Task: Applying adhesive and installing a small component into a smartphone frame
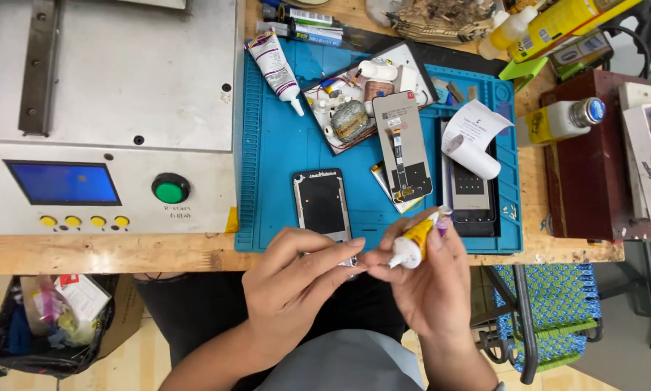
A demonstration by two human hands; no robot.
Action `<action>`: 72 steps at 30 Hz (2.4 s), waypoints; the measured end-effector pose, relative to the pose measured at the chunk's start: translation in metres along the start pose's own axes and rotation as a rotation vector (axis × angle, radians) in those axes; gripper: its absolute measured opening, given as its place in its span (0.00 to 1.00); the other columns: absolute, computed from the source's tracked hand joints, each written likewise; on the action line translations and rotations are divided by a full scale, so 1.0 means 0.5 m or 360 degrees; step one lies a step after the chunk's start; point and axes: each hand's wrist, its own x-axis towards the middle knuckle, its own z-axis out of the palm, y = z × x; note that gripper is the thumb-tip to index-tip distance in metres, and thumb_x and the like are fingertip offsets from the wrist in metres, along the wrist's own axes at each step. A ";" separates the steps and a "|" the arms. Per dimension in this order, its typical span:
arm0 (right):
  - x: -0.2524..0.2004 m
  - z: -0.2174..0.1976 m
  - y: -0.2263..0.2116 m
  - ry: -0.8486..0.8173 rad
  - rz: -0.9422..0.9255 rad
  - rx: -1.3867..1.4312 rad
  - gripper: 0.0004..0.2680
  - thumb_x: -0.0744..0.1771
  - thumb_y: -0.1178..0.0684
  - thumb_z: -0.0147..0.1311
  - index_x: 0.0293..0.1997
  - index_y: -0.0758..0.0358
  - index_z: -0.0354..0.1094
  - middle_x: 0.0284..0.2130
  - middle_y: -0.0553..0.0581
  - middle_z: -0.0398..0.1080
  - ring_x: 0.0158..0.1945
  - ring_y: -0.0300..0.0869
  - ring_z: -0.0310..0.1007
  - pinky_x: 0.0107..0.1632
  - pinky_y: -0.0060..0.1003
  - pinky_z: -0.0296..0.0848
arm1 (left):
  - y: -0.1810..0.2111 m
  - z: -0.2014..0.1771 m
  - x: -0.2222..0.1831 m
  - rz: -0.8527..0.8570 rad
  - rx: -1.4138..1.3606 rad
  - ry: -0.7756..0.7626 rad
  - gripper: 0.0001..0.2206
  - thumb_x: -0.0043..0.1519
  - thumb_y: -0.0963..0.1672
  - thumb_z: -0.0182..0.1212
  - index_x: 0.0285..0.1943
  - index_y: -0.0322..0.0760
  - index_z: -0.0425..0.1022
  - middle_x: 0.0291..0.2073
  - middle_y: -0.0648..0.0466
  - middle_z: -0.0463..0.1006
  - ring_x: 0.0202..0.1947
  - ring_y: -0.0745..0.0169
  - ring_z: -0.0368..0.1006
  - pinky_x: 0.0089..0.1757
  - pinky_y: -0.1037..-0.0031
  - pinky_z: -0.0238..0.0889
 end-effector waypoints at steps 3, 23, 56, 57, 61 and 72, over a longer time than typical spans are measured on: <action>-0.031 0.008 -0.007 -0.0037 0.0050 0.0050 0.08 0.76 0.55 0.51 0.58 0.69 0.63 0.42 0.77 0.69 0.42 0.63 0.83 0.50 0.53 0.88 | 0.038 0.014 -0.007 0.0058 -0.0042 -0.0043 0.14 0.66 0.41 0.73 0.60 0.36 0.83 0.41 0.52 0.81 0.41 0.62 0.79 0.44 0.75 0.73; -0.107 -0.015 -0.065 -0.0157 -0.0140 -0.0043 0.08 0.75 0.55 0.53 0.55 0.70 0.65 0.42 0.76 0.68 0.45 0.55 0.75 0.37 0.35 0.86 | 0.152 0.077 -0.017 0.0313 0.0224 -0.0045 0.17 0.59 0.41 0.84 0.56 0.38 0.85 0.35 0.57 0.80 0.32 0.66 0.73 0.36 0.78 0.69; -0.102 -0.010 -0.070 -0.0273 -0.0077 0.0071 0.08 0.75 0.56 0.54 0.54 0.74 0.63 0.42 0.79 0.68 0.43 0.56 0.78 0.39 0.41 0.89 | 0.161 0.078 -0.007 0.0323 0.0208 -0.0048 0.14 0.59 0.41 0.83 0.51 0.35 0.86 0.34 0.56 0.80 0.31 0.66 0.74 0.35 0.78 0.70; -0.102 -0.009 -0.070 -0.0274 -0.0078 0.0071 0.08 0.75 0.56 0.54 0.54 0.74 0.63 0.42 0.79 0.68 0.43 0.56 0.78 0.39 0.41 0.89 | 0.160 0.077 -0.007 0.0324 0.0208 -0.0048 0.14 0.59 0.41 0.83 0.51 0.35 0.86 0.34 0.56 0.80 0.31 0.66 0.74 0.35 0.78 0.70; -0.102 -0.007 -0.068 -0.0245 -0.0081 0.0044 0.09 0.75 0.56 0.53 0.54 0.74 0.63 0.41 0.78 0.68 0.41 0.56 0.77 0.38 0.39 0.89 | 0.159 0.074 -0.008 0.0337 0.0210 -0.0063 0.15 0.59 0.41 0.83 0.52 0.35 0.86 0.35 0.56 0.81 0.32 0.66 0.75 0.36 0.78 0.71; -0.103 -0.001 -0.066 -0.0223 -0.0129 -0.0007 0.08 0.75 0.56 0.54 0.53 0.74 0.64 0.42 0.76 0.68 0.44 0.58 0.76 0.37 0.47 0.88 | 0.160 0.067 -0.003 0.0328 0.0226 -0.0074 0.14 0.60 0.40 0.82 0.53 0.35 0.86 0.35 0.55 0.81 0.32 0.66 0.75 0.36 0.78 0.71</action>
